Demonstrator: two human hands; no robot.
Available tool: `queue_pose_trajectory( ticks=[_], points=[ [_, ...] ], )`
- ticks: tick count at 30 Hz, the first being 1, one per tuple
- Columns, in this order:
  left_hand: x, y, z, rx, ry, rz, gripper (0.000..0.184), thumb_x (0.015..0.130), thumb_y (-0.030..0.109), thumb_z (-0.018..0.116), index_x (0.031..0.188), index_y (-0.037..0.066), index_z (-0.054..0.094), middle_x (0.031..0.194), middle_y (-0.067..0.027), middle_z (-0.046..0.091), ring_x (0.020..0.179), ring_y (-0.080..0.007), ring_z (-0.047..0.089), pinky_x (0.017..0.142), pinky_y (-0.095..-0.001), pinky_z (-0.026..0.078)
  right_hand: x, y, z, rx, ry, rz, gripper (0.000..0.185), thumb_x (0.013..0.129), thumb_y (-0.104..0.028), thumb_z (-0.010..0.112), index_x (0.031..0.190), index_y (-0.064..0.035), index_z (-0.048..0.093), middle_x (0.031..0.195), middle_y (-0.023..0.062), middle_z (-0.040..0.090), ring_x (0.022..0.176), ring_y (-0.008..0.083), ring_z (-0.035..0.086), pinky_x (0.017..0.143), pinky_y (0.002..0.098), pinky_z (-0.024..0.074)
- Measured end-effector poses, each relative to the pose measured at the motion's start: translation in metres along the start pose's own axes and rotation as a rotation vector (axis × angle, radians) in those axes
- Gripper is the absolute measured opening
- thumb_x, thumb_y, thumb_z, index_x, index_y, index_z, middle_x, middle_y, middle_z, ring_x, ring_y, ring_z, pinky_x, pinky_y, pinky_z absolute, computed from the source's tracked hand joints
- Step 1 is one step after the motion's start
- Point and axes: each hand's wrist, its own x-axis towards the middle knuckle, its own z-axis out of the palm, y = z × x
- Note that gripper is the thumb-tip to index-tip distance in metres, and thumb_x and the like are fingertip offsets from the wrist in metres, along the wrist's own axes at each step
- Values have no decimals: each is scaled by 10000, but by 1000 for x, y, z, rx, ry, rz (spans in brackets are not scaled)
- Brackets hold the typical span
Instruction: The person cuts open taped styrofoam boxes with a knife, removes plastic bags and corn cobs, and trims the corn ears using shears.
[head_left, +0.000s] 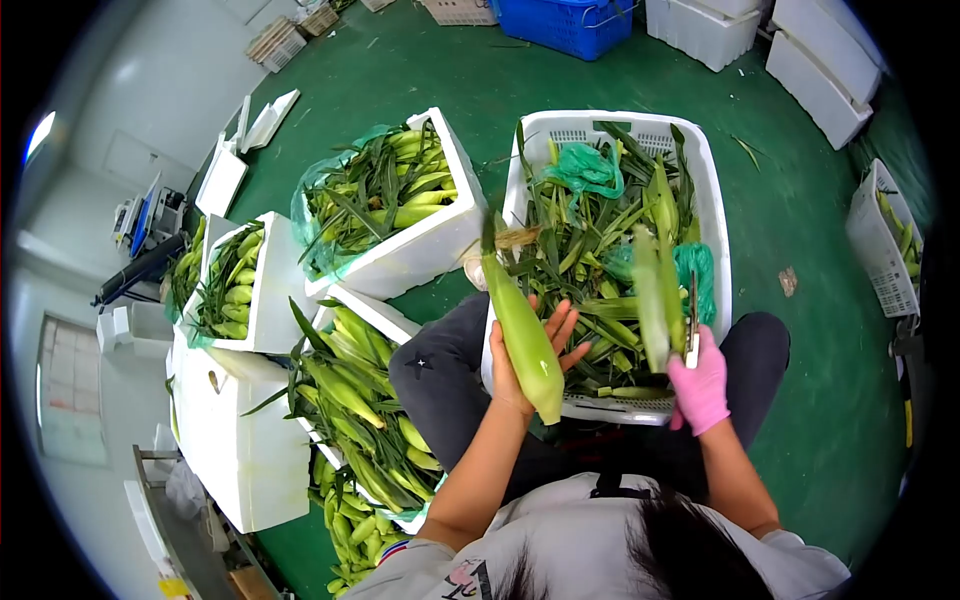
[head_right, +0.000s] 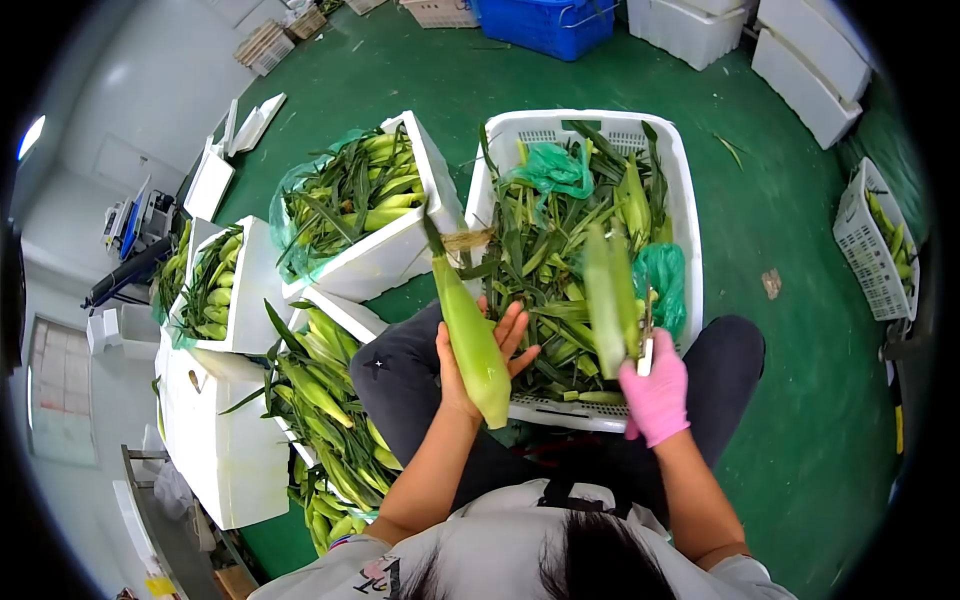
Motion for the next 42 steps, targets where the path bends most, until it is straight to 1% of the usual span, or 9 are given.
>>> queue_pose_trajectory(
  ticks=[2,7,13,22,24,34,38,40,42],
  points=[
    [0,14,-40,254,80,-22,638,930,602,480,1352,124,467,1257,-106,579,1129,-283,580,928,-469,502,4,-17,-13,-508,-19,2,451,735,-244,754,1105,-52,581,920,175,668,833,360,659,755,430,536],
    [-24,25,-9,1149,146,366,609,874,108,715,1410,16,439,1216,-72,596,1067,-152,569,906,-285,465,-19,-54,-2,-311,-545,-272,559,687,-292,801,1136,-44,578,1047,188,615,953,369,623,849,419,514],
    [-52,40,10,1690,3,431,661,791,140,794,1359,-15,494,1176,-93,642,1017,-152,613,918,-285,471,13,-56,20,-218,-595,-535,812,676,-337,821,1285,34,432,1190,229,506,1122,387,517,942,422,454],
    [-46,70,-7,1267,-286,-246,699,793,166,791,1384,-23,469,1240,-87,595,1122,-131,541,987,-284,416,-1,-38,-10,-25,-854,-296,290,758,-236,747,887,-12,615,703,98,634,624,191,618,634,323,511],
    [-43,66,-16,1058,-330,-354,705,799,155,779,1397,-22,450,1213,-89,609,1092,-136,567,967,-298,440,-19,-40,-16,228,-875,245,207,784,-171,728,859,-19,608,686,58,627,624,140,611,618,300,509],
    [-23,42,-21,668,-584,-758,818,754,419,798,1320,-59,451,1078,-184,645,959,-282,658,864,-389,531,-39,-24,-19,405,-921,-180,445,795,-224,745,1139,-40,531,912,59,602,816,156,583,752,335,496],
    [-25,27,-11,651,-428,-751,853,707,423,832,1311,-61,474,1098,-180,642,979,-303,650,868,-418,522,-33,-35,-28,451,-836,291,349,837,-210,714,1109,-50,566,849,50,614,750,139,610,459,250,492],
    [-21,19,-12,986,-408,-415,778,717,330,848,1310,-21,487,1116,-132,636,1010,-259,634,890,-388,506,-35,-31,-20,907,-637,432,232,863,-179,669,1021,-32,585,821,66,612,739,151,608,672,313,531],
    [-26,0,13,1223,-243,-83,647,700,86,851,1255,20,525,1118,-82,618,1032,-196,593,896,-345,476,-32,-25,-6,1063,-523,536,223,877,-206,692,993,-42,593,820,66,624,708,136,599,610,290,513]
  ],
)
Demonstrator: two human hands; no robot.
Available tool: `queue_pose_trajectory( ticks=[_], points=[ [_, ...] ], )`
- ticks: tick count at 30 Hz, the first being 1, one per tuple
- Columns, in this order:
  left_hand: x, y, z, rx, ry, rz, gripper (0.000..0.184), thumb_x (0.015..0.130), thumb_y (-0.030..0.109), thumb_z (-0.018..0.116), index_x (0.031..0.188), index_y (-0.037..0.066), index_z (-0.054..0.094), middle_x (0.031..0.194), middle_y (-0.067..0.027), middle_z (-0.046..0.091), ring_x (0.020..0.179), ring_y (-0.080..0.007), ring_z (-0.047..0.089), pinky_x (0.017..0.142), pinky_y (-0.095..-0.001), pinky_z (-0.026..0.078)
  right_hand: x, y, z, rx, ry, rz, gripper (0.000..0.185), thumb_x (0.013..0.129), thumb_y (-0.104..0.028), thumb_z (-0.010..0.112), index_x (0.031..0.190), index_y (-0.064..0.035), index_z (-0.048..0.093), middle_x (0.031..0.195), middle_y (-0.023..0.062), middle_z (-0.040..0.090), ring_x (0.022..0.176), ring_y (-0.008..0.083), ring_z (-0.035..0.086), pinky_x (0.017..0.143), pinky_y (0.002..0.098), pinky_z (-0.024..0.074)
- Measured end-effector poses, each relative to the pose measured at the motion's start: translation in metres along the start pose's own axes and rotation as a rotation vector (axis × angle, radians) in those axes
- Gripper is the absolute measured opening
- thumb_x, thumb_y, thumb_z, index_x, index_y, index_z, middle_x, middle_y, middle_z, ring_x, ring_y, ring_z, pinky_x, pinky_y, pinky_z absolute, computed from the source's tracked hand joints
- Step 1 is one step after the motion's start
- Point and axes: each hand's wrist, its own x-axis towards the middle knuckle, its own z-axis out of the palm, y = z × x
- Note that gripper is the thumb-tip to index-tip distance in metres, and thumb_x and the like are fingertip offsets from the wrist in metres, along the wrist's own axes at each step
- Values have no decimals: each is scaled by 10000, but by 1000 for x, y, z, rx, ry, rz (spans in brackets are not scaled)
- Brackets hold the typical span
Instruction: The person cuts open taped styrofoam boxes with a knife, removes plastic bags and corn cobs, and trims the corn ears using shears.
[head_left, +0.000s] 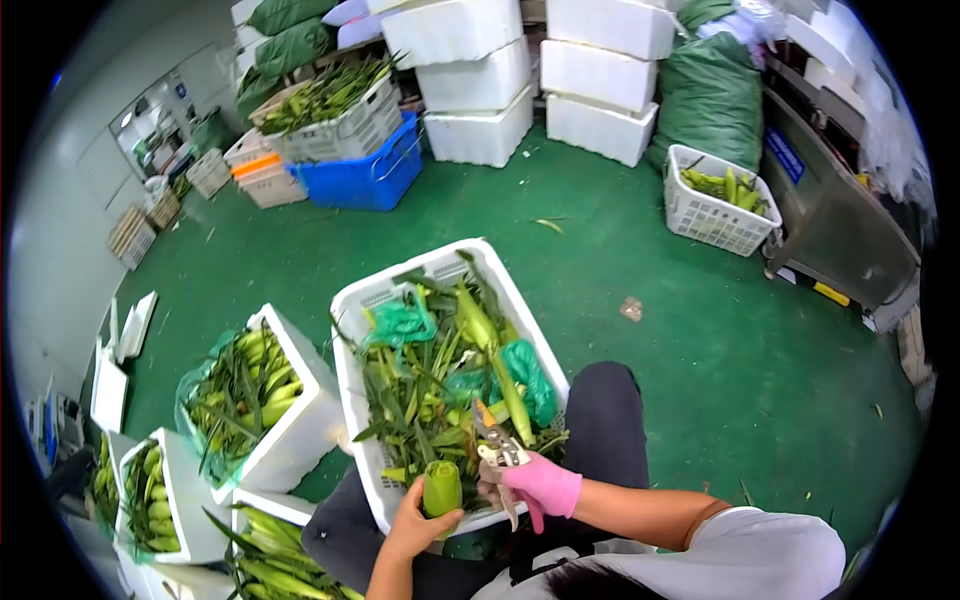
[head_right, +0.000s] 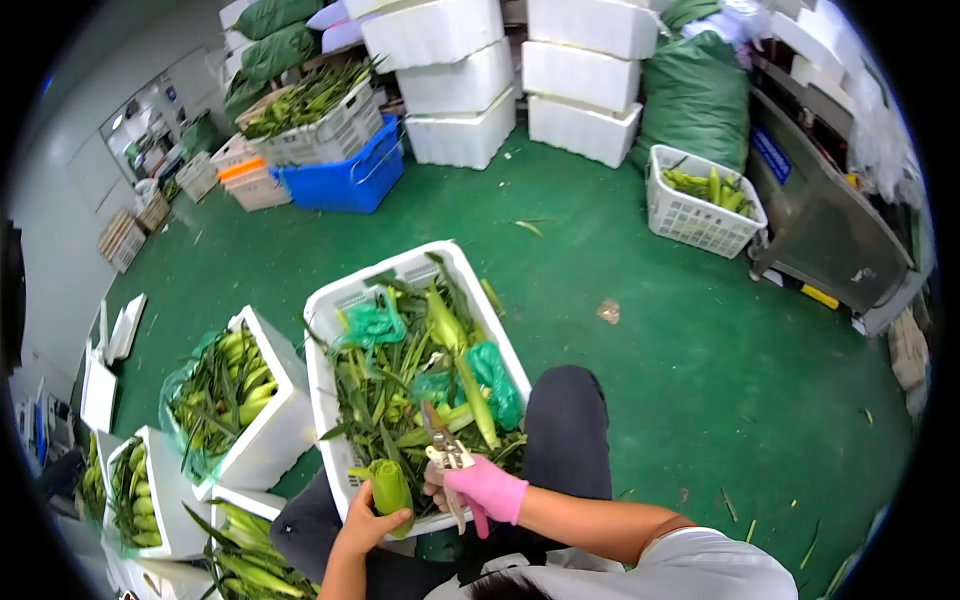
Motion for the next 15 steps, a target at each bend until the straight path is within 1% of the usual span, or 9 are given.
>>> queue_pose_trajectory(
  ticks=[3,4,6,8,10,12,13,14,15],
  points=[
    [11,26,27,644,221,445,583,645,51,845,1157,15,567,1114,-142,566,1054,-293,570,893,-369,460,-7,-8,15,-5,9,28,211,906,-232,675,942,-47,580,778,64,619,635,137,570,586,292,496],
    [13,28,33,696,308,509,563,614,27,831,1122,23,588,1086,-156,558,1029,-342,561,898,-393,453,-9,-7,16,32,-85,-34,240,901,-252,677,979,-50,574,799,57,616,653,140,578,604,287,500],
    [15,25,34,751,405,556,572,592,-6,812,1118,29,589,1082,-151,551,1002,-357,555,884,-400,451,-9,-9,18,8,-21,-91,271,895,-258,681,1028,-51,568,823,56,613,690,149,598,637,287,514],
    [11,27,34,887,474,575,636,518,0,781,1128,115,644,1098,-139,548,1057,-365,527,970,-482,375,-13,-14,13,-31,-15,-82,331,881,-238,644,1130,-38,555,863,80,622,754,175,638,694,308,544],
    [6,36,29,1087,538,684,654,495,3,773,1124,145,662,1104,-135,550,1069,-363,523,982,-507,360,-12,-18,13,-83,-72,-43,350,866,-203,596,1161,-24,538,876,92,625,749,184,645,624,309,559],
    [7,35,23,1081,574,793,642,481,11,747,1102,142,659,1109,-133,551,1073,-359,508,950,-498,353,-33,-36,32,-290,-16,-61,384,846,-158,536,1206,-26,514,859,101,626,720,182,643,484,298,548],
    [7,32,23,1021,604,712,690,466,18,790,1126,179,669,1124,-122,562,1107,-351,520,1000,-516,357,-24,-25,31,-310,-18,-178,395,843,-166,541,1215,-38,505,848,104,618,680,178,624,400,312,519],
    [12,19,24,845,640,666,700,472,-2,795,1137,160,650,1135,-131,563,1119,-356,516,1004,-488,369,-14,-13,38,-295,20,-335,401,835,-173,564,1209,-44,501,830,93,602,652,169,603,403,292,496],
    [13,16,28,656,632,631,713,503,-29,794,1175,127,611,1145,-146,561,1109,-366,523,990,-450,402,-17,-11,53,-191,25,-361,390,825,-158,586,1191,-48,511,804,67,586,649,161,591,485,282,494]
  ],
)
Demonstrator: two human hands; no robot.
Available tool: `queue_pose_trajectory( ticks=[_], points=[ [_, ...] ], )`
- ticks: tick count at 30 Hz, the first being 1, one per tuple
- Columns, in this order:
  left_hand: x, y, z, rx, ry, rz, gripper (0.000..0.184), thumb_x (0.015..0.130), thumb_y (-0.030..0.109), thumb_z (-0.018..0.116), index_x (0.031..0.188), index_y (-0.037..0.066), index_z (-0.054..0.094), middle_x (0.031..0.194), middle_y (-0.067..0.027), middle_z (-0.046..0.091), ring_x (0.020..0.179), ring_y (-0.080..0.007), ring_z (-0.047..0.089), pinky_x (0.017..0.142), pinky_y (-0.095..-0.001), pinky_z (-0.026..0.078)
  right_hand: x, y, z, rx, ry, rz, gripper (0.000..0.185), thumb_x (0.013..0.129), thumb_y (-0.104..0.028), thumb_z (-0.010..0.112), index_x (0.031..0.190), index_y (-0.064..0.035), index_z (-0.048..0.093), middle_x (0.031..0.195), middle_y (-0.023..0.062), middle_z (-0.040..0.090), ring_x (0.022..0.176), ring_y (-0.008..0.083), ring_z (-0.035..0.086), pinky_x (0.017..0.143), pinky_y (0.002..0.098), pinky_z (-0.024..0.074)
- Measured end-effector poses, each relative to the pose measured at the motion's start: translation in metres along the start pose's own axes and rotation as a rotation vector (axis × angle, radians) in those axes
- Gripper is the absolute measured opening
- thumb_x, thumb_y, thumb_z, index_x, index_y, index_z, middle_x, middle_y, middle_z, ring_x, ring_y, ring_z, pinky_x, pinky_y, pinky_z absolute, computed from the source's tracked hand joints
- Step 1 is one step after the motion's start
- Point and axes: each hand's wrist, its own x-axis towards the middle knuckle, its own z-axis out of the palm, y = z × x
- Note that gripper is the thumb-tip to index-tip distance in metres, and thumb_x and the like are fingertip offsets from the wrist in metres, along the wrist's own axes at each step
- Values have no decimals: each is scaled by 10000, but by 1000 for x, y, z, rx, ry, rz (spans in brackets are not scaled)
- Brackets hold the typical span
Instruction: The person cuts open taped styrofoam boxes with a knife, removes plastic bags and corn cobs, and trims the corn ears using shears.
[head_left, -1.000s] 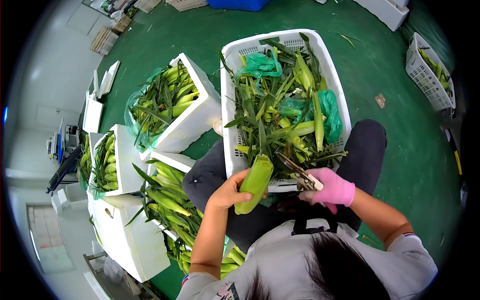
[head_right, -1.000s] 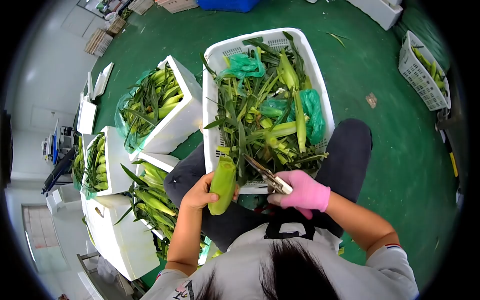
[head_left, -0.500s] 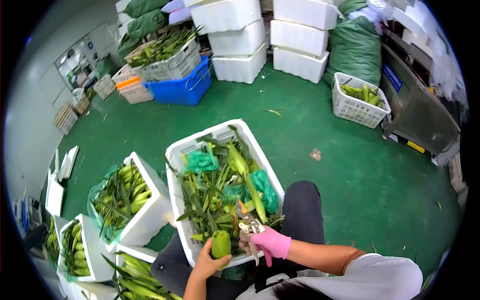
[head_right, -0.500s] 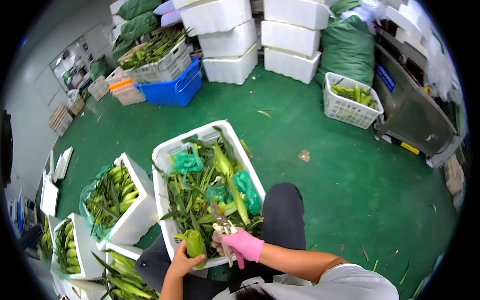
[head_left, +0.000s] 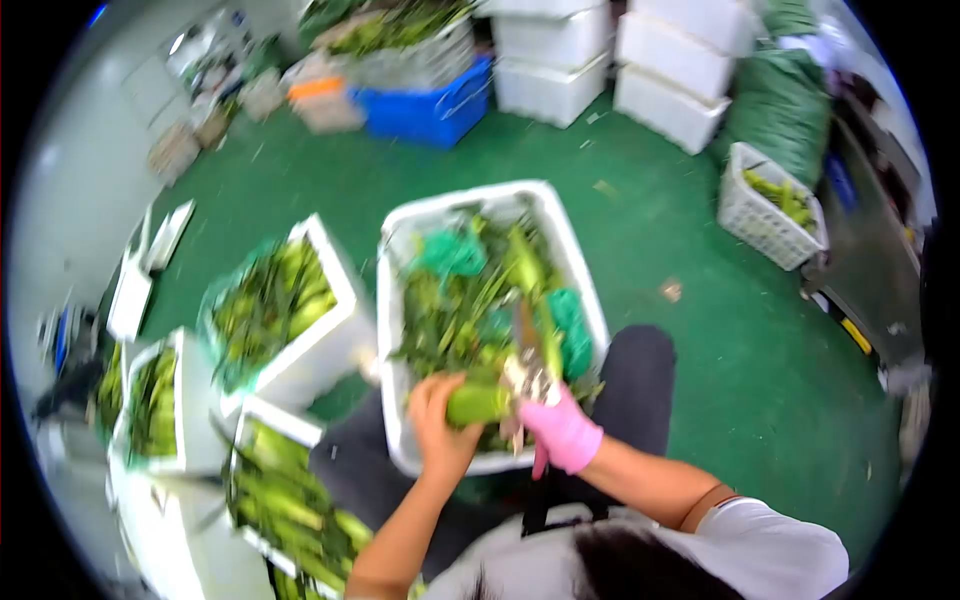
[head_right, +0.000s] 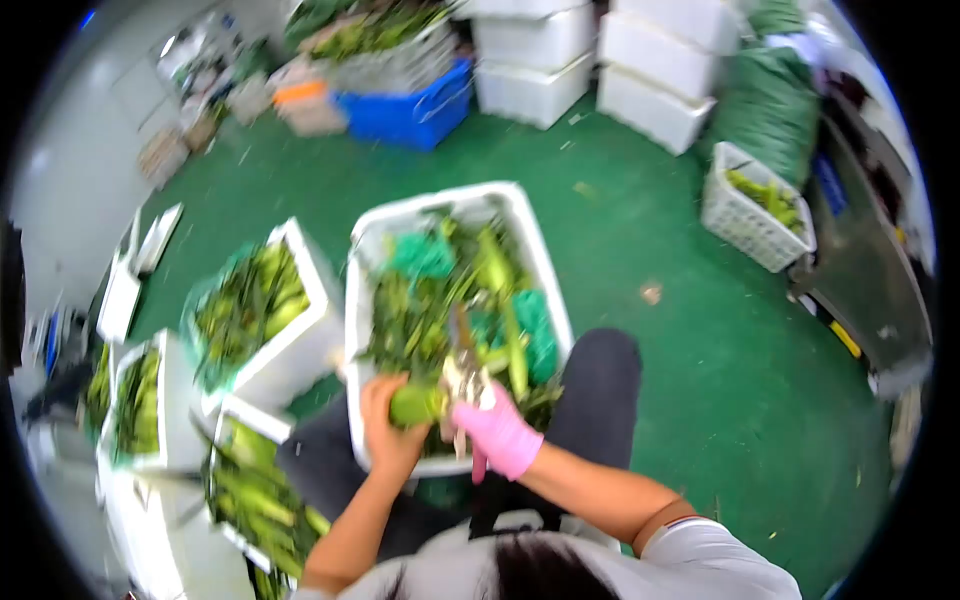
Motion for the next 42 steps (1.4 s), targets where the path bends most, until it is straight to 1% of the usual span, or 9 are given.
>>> queue_pose_trajectory(
  ticks=[4,10,21,26,29,33,35,37,42],
  points=[
    [-30,5,19,-1274,-194,-809,652,637,-67,738,1236,38,503,1095,-34,600,998,-177,608,861,-319,504,-7,-1,31,18,-89,24,293,824,-52,551,1117,-30,540,798,20,545,681,124,552,613,271,467],
    [-43,5,-4,-1361,-359,-749,814,557,-58,657,1335,16,431,1181,-53,586,1109,-197,573,986,-331,442,-29,-7,57,-80,-104,56,270,823,-45,541,1093,-29,525,822,50,548,667,136,545,613,279,462],
    [-126,-24,-8,-1697,-248,-736,827,799,266,791,1459,73,331,1377,-50,499,1261,-186,492,1056,-361,399,-33,22,88,-2,-121,73,287,863,-59,541,1145,-20,504,848,58,551,719,169,576,666,309,495],
    [-124,-5,-112,-147,23,-402,623,726,159,780,1297,95,539,1165,-124,604,1067,-303,591,916,-369,479,-8,34,71,218,-347,305,311,916,-196,578,1171,-28,518,912,13,512,754,145,494,731,327,467],
    [-178,-4,-189,467,64,-549,573,710,219,778,1241,132,579,1065,-113,610,997,-328,589,856,-417,493,13,49,72,347,-461,535,298,914,-152,535,1189,-50,483,905,38,498,771,139,472,713,310,420],
    [-331,-50,-256,22,542,-1347,534,794,301,769,1231,64,573,1027,-120,674,875,-222,663,769,-352,536,14,72,58,212,-447,611,280,916,-211,552,1142,-47,532,942,42,530,774,162,475,732,304,411],
    [-475,-99,-278,-204,1156,-1466,610,780,447,765,1203,42,595,1029,-123,666,824,-231,645,685,-372,537,13,91,40,155,-469,673,338,888,-271,604,1127,-37,554,909,40,551,755,171,488,709,309,409],
    [-593,-115,-319,-5,1399,-1748,684,758,484,772,1212,8,586,1072,-146,649,877,-261,636,737,-393,534,9,110,26,143,-369,771,349,875,-293,623,1115,-47,562,886,40,560,749,175,492,703,320,410],
    [-681,-152,-372,567,1842,-1394,470,802,224,719,1179,-19,581,930,-108,649,774,-191,601,717,-333,499,-6,139,19,173,-268,847,192,823,-192,612,977,-97,548,847,2,550,701,139,482,676,318,397]
  ],
)
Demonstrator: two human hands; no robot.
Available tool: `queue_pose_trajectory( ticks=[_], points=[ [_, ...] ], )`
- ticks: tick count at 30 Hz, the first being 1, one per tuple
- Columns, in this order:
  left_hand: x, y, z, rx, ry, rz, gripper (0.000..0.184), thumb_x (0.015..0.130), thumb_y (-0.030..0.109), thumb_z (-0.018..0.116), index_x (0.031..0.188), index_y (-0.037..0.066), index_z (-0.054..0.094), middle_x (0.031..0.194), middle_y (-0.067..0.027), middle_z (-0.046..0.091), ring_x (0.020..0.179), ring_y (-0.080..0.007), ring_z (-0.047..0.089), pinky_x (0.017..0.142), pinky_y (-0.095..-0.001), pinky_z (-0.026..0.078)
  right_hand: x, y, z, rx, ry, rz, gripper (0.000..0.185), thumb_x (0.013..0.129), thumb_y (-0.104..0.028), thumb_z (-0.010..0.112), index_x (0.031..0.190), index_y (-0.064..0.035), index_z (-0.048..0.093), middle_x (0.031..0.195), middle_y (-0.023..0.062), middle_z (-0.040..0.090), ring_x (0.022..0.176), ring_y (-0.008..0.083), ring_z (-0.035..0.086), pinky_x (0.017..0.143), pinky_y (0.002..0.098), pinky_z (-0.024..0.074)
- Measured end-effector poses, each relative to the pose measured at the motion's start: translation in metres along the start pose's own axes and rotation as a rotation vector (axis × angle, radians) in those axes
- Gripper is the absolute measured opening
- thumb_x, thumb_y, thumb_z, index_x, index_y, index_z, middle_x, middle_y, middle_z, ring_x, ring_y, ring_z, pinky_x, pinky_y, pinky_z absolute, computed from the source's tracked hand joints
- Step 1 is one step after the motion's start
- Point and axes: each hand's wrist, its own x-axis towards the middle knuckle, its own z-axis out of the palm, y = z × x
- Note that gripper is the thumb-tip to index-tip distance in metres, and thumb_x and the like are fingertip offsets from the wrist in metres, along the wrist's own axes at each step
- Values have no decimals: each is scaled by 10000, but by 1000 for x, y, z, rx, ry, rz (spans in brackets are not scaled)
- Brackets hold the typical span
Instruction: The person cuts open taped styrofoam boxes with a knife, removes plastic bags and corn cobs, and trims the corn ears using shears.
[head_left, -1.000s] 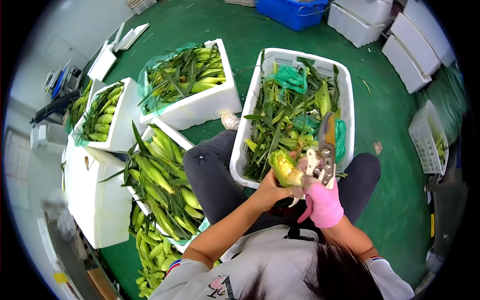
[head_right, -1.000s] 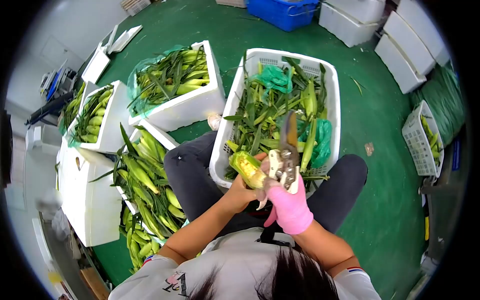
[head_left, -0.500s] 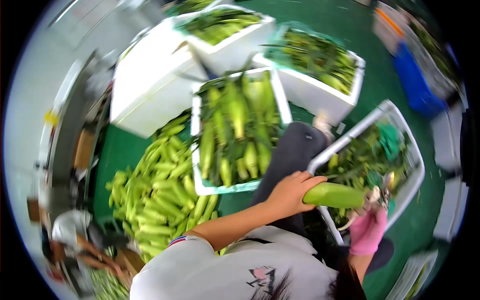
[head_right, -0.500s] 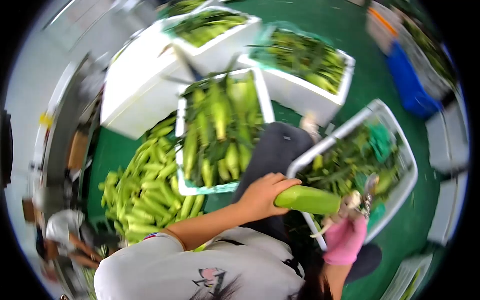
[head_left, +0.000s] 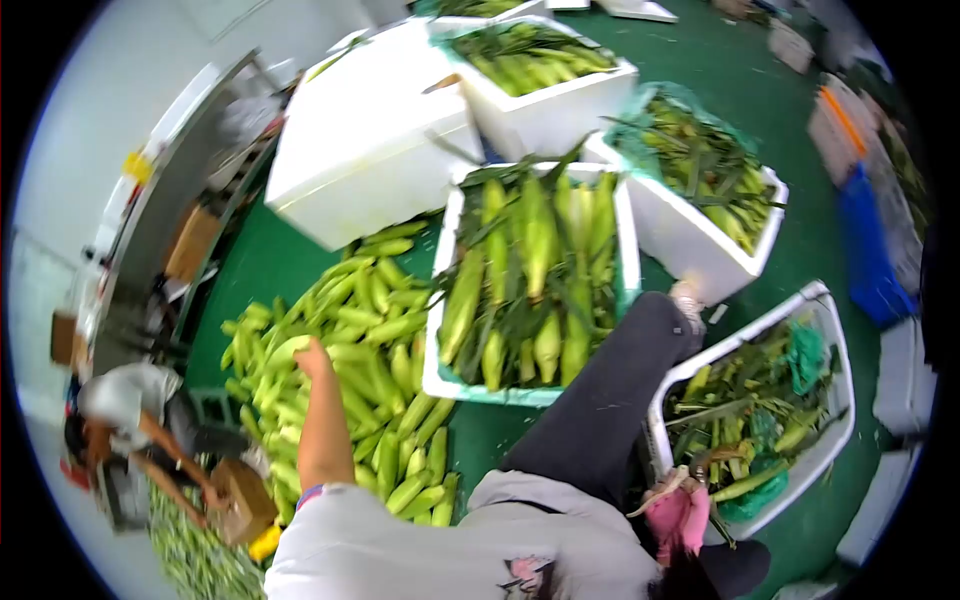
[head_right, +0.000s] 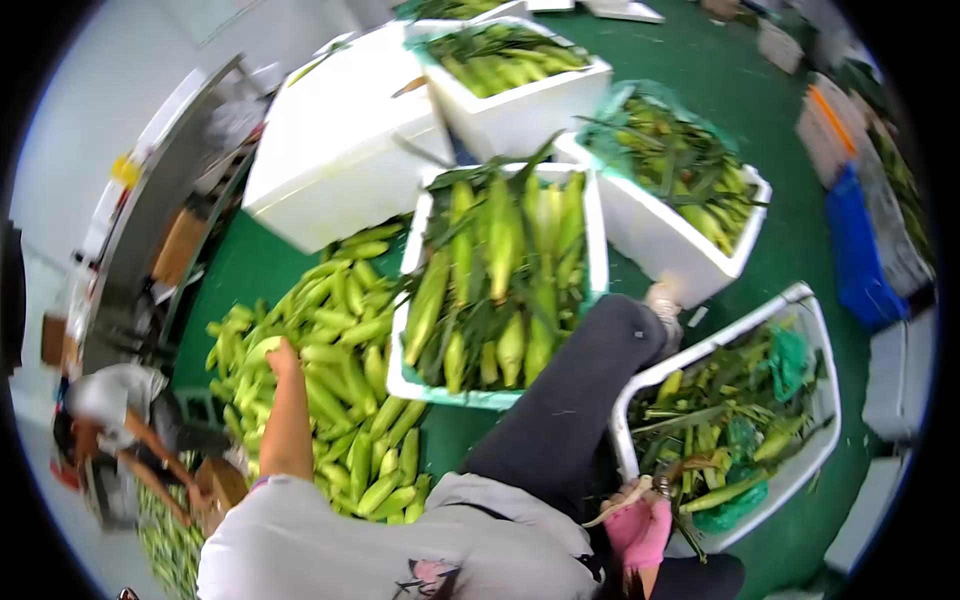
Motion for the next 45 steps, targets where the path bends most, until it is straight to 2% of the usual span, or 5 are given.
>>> queue_pose_trajectory(
  ticks=[6,11,25,39,45],
  points=[
    [-208,87,172,109,-867,756,408,823,126,666,1216,38,606,1225,-199,600,1069,-337,592,947,-432,467,11,12,-46,89,-52,-31,494,787,-260,637,1174,39,565,1062,179,647,1001,341,624,973,543,466],
    [-273,134,165,982,-592,972,762,912,357,621,1547,170,244,1191,-224,551,860,-336,591,728,-515,516,0,10,-53,121,-16,-33,373,922,-206,535,1214,27,533,1080,160,641,1016,308,631,978,507,481],
    [-503,321,53,-608,-2201,-740,780,863,481,525,1416,-52,385,1395,-249,480,1229,-346,546,930,-583,505,-21,-32,-54,-414,-26,-503,468,859,-219,645,1269,-37,513,987,87,628,887,208,625,792,350,522],
    [-687,328,37,211,-2739,524,797,738,0,585,1492,23,327,1336,-84,525,1205,-187,527,983,-298,430,-116,-134,-50,-1539,393,-962,746,698,-342,781,1286,-2,473,1066,222,571,1038,392,558,911,418,471],
    [-668,337,52,595,-2934,-235,800,740,382,790,1342,-17,445,1064,-169,615,877,-258,652,793,-363,530,-112,-144,-45,-1043,-24,-391,532,757,-228,718,1217,-11,564,953,75,607,840,144,575,784,299,497]
  ],
)
